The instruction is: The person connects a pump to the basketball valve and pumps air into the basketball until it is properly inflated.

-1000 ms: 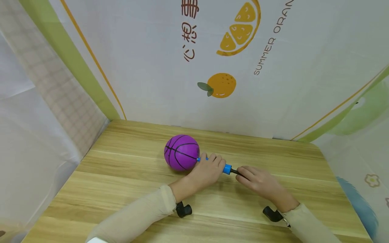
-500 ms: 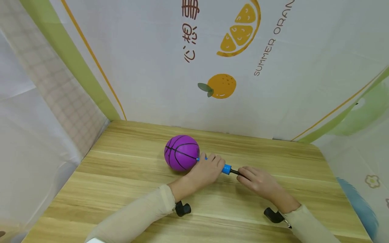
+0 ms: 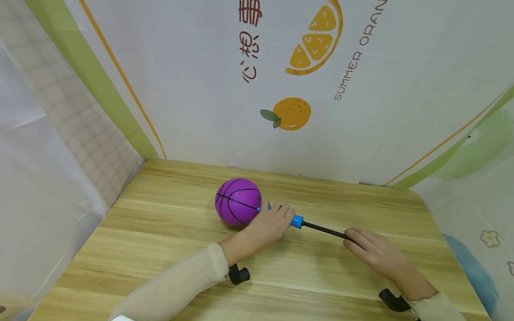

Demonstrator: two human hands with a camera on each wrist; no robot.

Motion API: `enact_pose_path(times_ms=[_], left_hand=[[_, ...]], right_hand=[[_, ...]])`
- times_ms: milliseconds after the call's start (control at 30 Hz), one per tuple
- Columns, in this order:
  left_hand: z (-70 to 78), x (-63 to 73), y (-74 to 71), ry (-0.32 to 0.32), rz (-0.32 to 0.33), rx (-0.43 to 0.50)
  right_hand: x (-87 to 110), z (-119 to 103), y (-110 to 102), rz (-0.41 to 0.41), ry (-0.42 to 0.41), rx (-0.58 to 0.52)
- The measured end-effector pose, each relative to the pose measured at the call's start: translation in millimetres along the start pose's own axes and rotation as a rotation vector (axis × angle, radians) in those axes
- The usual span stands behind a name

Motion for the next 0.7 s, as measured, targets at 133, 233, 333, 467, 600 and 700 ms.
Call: enact_pose_path(times_ms=[133,233,333,467,600,700], left_hand=[[1.2,-0.7,0.8,0.000,0.005,0.004],[1.9,-1.7,1.3,-0.004,0.001,0.010],[2.5,-2.6,0.7,-0.012,-0.002,0.013],[2.8,-2.7,-2.0,-0.022,0.010,-0.005],[4.0,-3.1,-2.7,-0.023,0.034,-0.019],[5.4,-3.7,-1.5,-0.020,0.032,-0.014]], right_hand=[[1.4,-1,-3,-0.016,0.001,0.005],[0.4,-1,-2,-0.017,-0.005,0.007],[-1.6,-1,0,-0.025,-0.014,0.009],[-5.5,0,5,-0.042,-0.030,0.018],[-12.7,0,11,-0.033,-0.045,0.010],[-19.5,-1,17,-0.034,-0.054,0.007]])
Point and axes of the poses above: each hand's wrist, its own x-axis away from the middle knuckle, its own y-axis out of the palm, z = x × y, the point moved 8 cm from there along -x, towards the middle knuckle, and after that the axes turned 6 degrees about -x, right-handed, at the moved point
